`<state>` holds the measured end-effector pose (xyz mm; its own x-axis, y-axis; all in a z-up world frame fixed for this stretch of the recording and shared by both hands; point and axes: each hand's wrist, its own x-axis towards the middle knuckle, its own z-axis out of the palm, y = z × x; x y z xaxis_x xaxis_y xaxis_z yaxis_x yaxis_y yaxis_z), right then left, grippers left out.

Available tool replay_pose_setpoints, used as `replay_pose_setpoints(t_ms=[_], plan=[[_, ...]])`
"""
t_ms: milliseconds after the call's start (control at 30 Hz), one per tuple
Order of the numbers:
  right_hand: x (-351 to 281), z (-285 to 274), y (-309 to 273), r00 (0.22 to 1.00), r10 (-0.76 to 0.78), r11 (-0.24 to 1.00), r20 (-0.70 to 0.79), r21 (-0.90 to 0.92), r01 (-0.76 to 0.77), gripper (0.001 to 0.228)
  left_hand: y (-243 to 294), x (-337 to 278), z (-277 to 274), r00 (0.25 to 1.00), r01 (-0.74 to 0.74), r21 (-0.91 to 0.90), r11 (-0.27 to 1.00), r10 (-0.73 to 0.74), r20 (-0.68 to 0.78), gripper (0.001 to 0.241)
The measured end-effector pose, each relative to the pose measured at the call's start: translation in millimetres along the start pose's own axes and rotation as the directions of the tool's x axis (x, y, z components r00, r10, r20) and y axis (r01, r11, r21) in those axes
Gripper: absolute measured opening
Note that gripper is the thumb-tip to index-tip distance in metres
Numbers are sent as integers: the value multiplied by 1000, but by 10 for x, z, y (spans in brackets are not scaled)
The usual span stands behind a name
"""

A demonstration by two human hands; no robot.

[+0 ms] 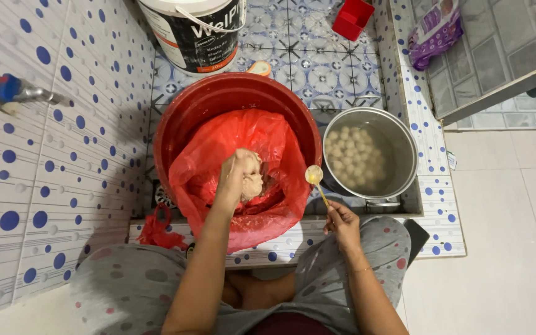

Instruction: Forming meatballs by squeezing meat paste through the hand and scooping it into a pot of water with a spoon.

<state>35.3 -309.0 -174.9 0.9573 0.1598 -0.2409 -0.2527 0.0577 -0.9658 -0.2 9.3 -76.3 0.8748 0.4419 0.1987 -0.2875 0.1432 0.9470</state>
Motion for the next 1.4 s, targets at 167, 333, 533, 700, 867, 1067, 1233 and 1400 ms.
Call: replay_pose_setpoints(t_ms=[167, 333, 533, 700, 867, 1067, 1233, 1400], plan=[[22, -27, 37, 1000, -11, 1000, 4, 4, 11, 28, 362, 29, 170, 914, 364, -161, 917, -385, -128, 16], [10, -18, 30, 1000, -8, 1000, -5, 10, 8, 28, 356, 38, 209, 937, 310, 14, 951, -303, -177, 21], [10, -4, 9, 1000, 2, 1000, -11, 14, -2, 27, 83, 24, 175, 938, 287, 125, 950, -252, -240, 17], [-2, 9, -30, 1000, 19, 1000, -16, 13, -19, 28, 257, 8, 187, 929, 283, 119, 952, -241, -281, 21], [5, 10, -19, 999, 23, 999, -26, 32, -22, 27, 272, 78, 46, 971, 210, -54, 976, -215, -103, 17], [20, -21, 34, 1000, 7, 1000, -10, 30, -7, 27, 661, -80, 263, 951, 255, -53, 965, -261, -167, 16], [17, -10, 26, 1000, 9, 1000, -11, 25, -8, 27, 437, 23, 202, 942, 290, 52, 956, -276, -190, 23], [-4, 15, -21, 1000, 23, 1000, -20, 7, -23, 27, 42, -3, 142, 943, 272, 189, 944, -222, -247, 24]])
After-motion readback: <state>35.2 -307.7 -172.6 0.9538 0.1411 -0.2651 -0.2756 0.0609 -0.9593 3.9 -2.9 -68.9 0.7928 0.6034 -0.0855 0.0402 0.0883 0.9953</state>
